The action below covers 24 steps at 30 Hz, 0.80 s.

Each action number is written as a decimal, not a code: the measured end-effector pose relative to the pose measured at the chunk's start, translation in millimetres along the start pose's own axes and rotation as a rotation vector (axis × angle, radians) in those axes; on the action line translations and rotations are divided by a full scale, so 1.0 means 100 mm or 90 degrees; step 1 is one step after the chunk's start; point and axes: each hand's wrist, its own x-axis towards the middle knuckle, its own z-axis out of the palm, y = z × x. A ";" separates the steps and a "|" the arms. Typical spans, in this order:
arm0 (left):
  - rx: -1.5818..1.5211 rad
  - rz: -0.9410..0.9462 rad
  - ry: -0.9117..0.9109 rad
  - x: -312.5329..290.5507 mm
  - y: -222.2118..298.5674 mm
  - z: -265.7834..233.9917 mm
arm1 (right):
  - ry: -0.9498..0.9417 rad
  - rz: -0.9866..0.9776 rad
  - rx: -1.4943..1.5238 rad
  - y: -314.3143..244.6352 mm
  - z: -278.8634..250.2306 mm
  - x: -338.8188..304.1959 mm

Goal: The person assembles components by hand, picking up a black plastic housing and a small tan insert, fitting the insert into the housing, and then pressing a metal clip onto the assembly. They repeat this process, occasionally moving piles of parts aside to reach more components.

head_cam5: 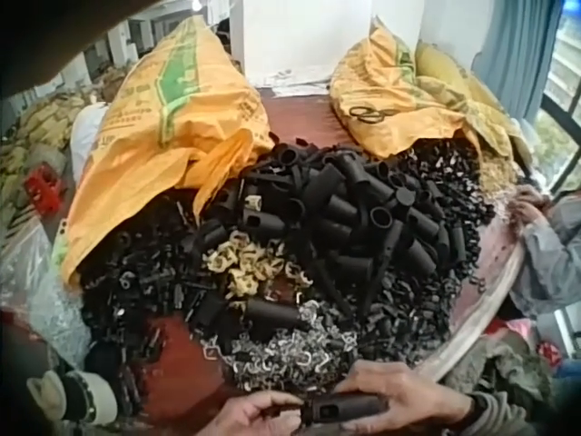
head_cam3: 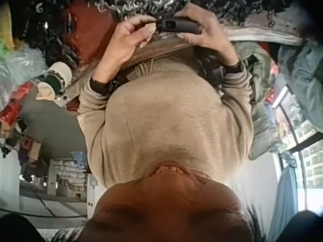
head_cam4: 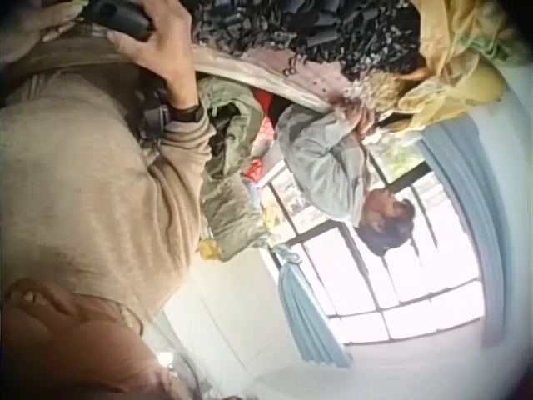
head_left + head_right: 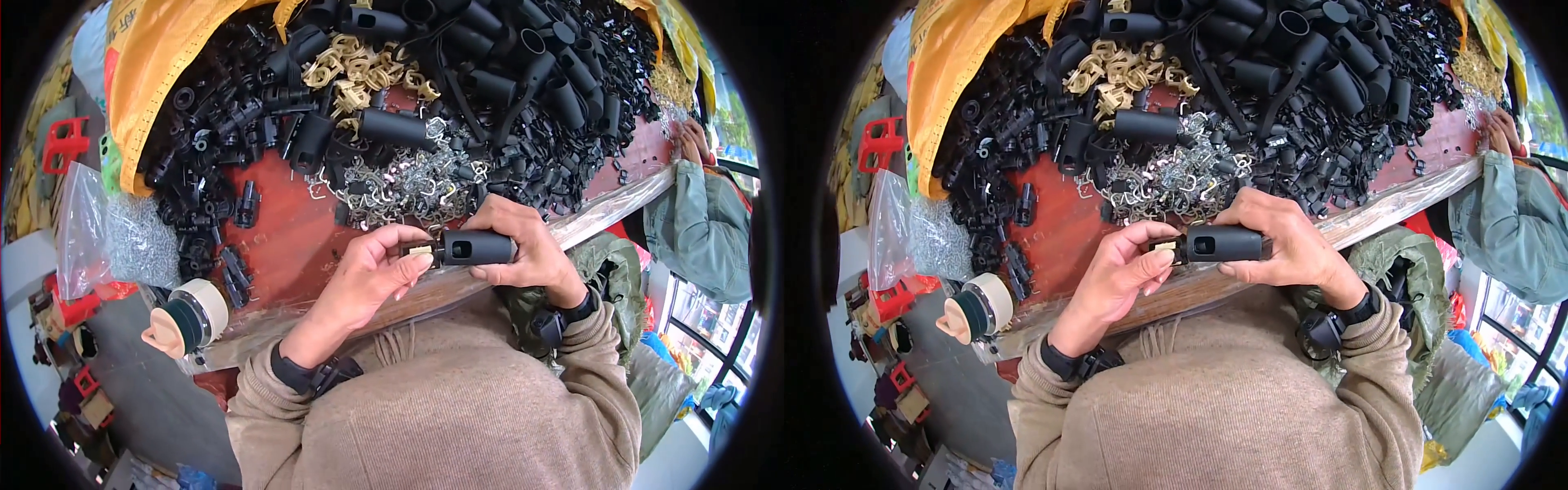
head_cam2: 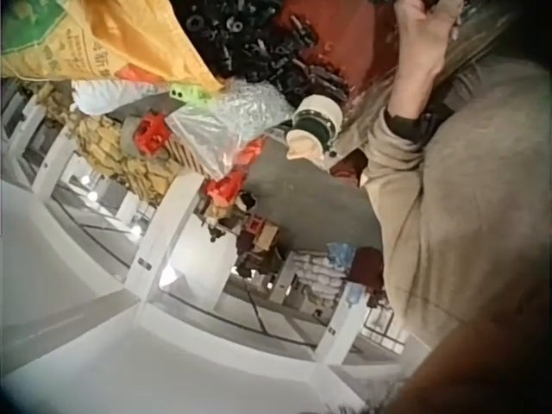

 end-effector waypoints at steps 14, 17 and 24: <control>0.084 -0.004 0.031 0.00 -0.02 0.01 | -0.048 -0.053 -0.170 -0.04 0.06 -0.04; 0.125 0.025 0.025 0.00 -0.02 0.02 | -0.062 -0.019 -0.148 -0.05 0.09 -0.07; 0.020 -0.093 0.011 0.03 -0.10 -0.04 | -0.053 0.037 -0.035 -0.02 0.25 -0.13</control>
